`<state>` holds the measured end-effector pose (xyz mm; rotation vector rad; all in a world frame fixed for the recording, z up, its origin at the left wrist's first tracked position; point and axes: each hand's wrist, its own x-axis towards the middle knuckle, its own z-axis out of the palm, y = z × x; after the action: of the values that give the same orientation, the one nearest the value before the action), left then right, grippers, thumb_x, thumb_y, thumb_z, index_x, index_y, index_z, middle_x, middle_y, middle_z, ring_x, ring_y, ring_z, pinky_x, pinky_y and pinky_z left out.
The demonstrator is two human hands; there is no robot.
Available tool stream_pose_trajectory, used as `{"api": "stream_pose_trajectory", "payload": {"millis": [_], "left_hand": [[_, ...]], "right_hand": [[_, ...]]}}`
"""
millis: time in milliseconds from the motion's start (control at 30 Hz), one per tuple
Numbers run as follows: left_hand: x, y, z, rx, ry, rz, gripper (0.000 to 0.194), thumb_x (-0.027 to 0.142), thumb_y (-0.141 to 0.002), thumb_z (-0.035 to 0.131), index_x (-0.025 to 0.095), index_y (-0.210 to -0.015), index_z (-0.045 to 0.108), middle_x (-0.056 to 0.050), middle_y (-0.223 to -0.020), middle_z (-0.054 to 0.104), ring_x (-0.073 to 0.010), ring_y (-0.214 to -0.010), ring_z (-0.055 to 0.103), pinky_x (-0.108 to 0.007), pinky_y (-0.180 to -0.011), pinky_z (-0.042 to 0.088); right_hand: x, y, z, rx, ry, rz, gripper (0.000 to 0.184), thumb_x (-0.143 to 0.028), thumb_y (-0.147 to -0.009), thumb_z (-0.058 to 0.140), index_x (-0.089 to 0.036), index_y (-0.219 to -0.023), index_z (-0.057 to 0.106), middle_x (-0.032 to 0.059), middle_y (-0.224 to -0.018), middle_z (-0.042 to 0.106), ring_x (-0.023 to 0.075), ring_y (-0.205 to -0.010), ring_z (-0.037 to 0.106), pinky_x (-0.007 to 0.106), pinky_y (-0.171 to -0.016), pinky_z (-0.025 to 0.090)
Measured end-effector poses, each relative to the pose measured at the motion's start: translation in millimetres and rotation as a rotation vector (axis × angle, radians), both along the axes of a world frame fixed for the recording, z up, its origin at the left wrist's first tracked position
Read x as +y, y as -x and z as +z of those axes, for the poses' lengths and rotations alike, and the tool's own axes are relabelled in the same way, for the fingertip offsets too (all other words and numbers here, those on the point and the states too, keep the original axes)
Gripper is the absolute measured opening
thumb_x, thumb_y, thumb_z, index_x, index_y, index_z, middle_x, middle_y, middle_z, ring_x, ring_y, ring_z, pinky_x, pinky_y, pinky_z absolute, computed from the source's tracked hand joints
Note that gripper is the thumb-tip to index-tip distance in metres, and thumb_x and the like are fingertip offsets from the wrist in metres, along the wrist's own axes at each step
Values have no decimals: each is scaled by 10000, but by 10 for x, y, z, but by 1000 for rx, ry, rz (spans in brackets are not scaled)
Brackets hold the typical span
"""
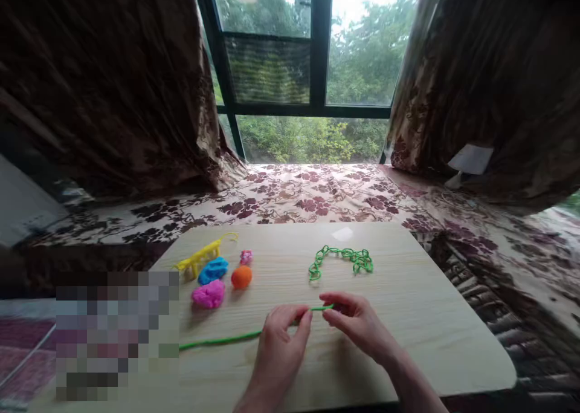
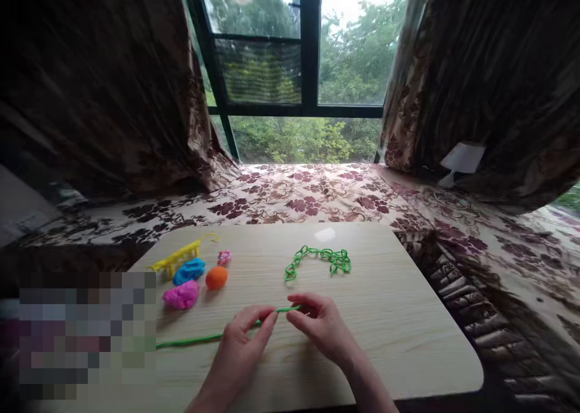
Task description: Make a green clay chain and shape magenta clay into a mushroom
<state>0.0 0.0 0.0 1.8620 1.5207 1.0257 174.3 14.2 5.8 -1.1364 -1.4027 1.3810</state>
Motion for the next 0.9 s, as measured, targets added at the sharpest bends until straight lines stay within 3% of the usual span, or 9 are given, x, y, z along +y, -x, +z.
{"api": "stream_pose_trajectory", "payload": {"millis": [233, 467, 700, 800, 900], "left_hand": [[0, 1, 41, 87, -124, -38, 231, 288, -799, 532, 267, -1023, 586, 2, -920, 644, -167, -897, 563, -391, -898, 386], [26, -191, 86, 220, -198, -126, 186, 189, -820, 493, 281, -909, 629, 31, -779, 625, -137, -792, 555, -440, -963, 278], [-78, -603, -86, 375, -188, -222, 192, 195, -842, 446, 241, -814, 630, -9, -771, 571, -165, -813, 502, -451, -948, 284], [-136, -663, -149, 404, -198, -225, 197, 204, -847, 438, 233, -804, 629, -18, -769, 560, -171, -812, 488, -445, -929, 303], [-170, -662, -160, 399, -204, -226, 193, 205, -844, 442, 230, -801, 629, -22, -771, 555, -176, -812, 482, -445, -921, 312]], "right_hand": [[-34, 87, 44, -136, -185, -30, 144, -223, -792, 566, -168, -862, 679, 24, -769, 601, 131, -700, 544, 232, -612, 422], [-145, -123, -10, -382, -352, -42, 149, -188, -818, 523, -185, -900, 648, 19, -779, 575, 126, -707, 548, 238, -643, 437], [-357, -521, -172, -841, -498, -155, 252, -112, -806, 486, -222, -989, 621, 49, -914, 559, 196, -888, 493, 347, -801, 404], [-501, -555, -157, -970, -530, -184, 411, -42, -784, 436, -205, -1145, 542, 80, -1038, 527, 223, -981, 443, 385, -853, 374], [-621, -497, -177, -1013, -513, -124, 486, -9, -762, 416, -190, -1207, 490, 87, -1050, 514, 220, -978, 431, 370, -852, 374]]}}
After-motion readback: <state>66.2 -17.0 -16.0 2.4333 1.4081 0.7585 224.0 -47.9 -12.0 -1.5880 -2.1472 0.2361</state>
